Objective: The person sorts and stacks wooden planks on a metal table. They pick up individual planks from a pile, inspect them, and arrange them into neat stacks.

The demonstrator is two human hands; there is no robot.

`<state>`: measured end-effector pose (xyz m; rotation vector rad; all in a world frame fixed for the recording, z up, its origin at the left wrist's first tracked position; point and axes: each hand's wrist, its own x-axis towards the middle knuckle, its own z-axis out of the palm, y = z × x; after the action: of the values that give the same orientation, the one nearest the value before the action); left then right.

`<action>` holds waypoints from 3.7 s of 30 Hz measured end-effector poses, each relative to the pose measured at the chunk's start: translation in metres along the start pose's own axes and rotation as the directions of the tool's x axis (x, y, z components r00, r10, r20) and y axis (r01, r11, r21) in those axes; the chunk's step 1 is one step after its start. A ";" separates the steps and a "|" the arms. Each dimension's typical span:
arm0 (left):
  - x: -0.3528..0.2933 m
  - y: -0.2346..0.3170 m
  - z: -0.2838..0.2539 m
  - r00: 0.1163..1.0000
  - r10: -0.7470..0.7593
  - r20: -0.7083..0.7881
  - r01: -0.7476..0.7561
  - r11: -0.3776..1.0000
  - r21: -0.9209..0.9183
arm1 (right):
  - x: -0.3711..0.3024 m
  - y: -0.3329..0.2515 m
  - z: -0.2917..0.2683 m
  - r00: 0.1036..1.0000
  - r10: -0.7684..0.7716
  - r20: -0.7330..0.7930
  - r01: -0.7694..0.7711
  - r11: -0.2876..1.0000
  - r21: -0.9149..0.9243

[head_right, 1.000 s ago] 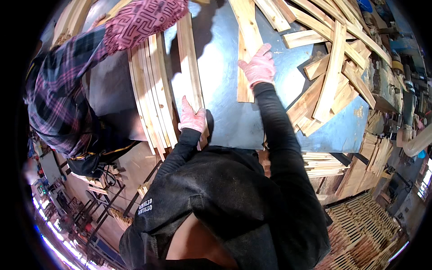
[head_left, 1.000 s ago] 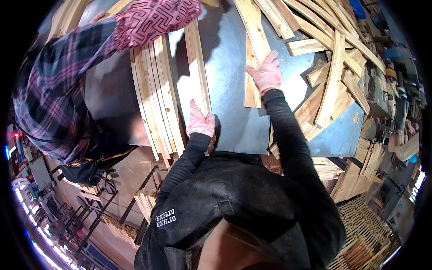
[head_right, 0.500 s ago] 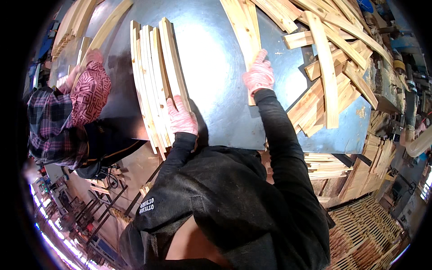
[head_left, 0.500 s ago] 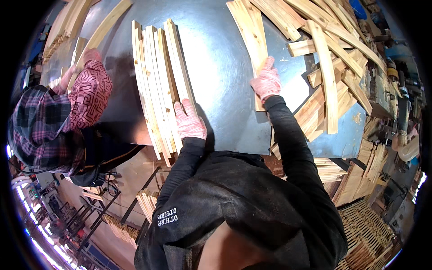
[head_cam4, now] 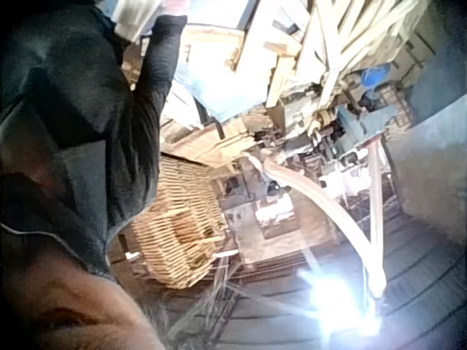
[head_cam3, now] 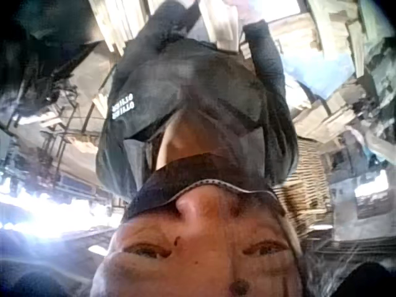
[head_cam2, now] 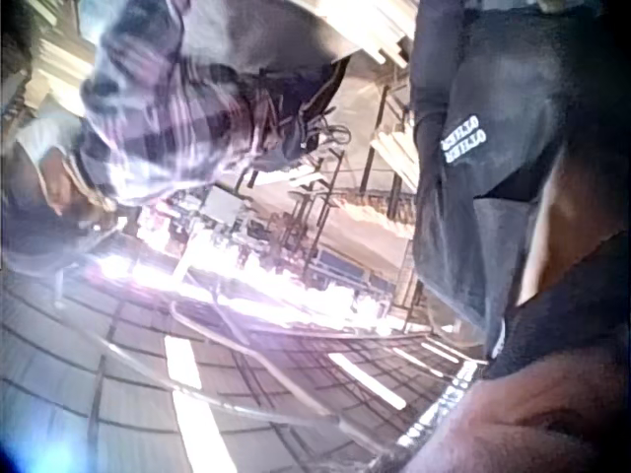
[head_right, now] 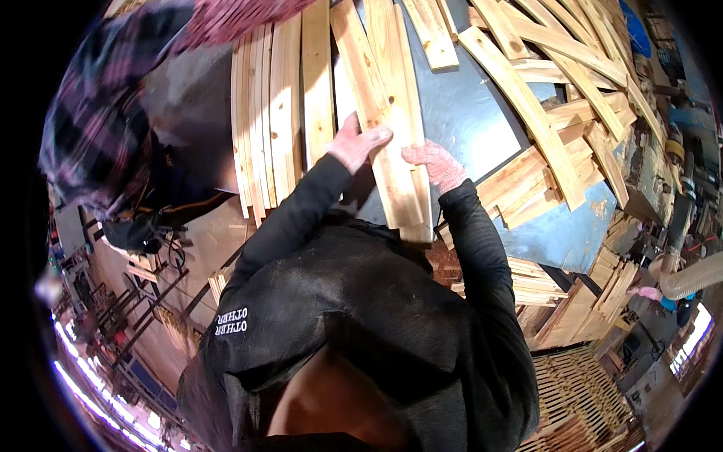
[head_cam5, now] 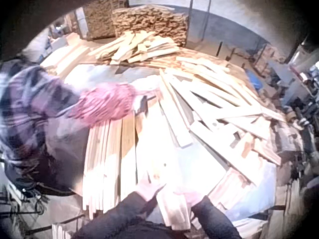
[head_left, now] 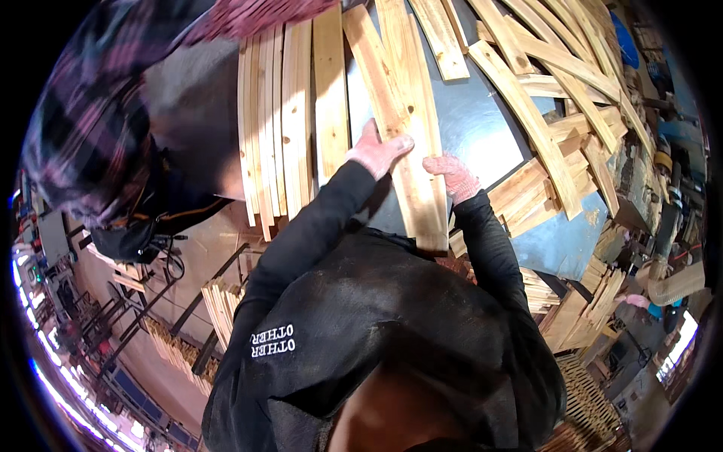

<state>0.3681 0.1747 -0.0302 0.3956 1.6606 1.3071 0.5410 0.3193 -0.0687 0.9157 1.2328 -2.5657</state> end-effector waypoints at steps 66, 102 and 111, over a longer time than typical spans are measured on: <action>-0.061 0.066 -0.139 0.915 0.341 -0.216 0.074 0.385 0.920 | 0.301 -0.152 0.110 0.336 -0.883 -0.328 -0.416 0.173 -0.893; -0.098 0.038 -0.077 0.857 0.322 -0.402 -0.036 0.816 0.577 | 0.212 -0.122 0.153 0.951 -0.243 -0.193 -0.176 0.091 -0.980; -0.214 -0.109 -0.089 0.242 -0.870 -0.430 -0.285 0.360 -0.888 | 0.232 -0.171 0.139 0.743 -0.647 0.170 0.275 0.064 -0.959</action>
<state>0.4322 -0.0735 -0.0270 -1.7991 1.2992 1.8861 0.2256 0.3548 -0.0255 0.5750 3.0919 -1.1420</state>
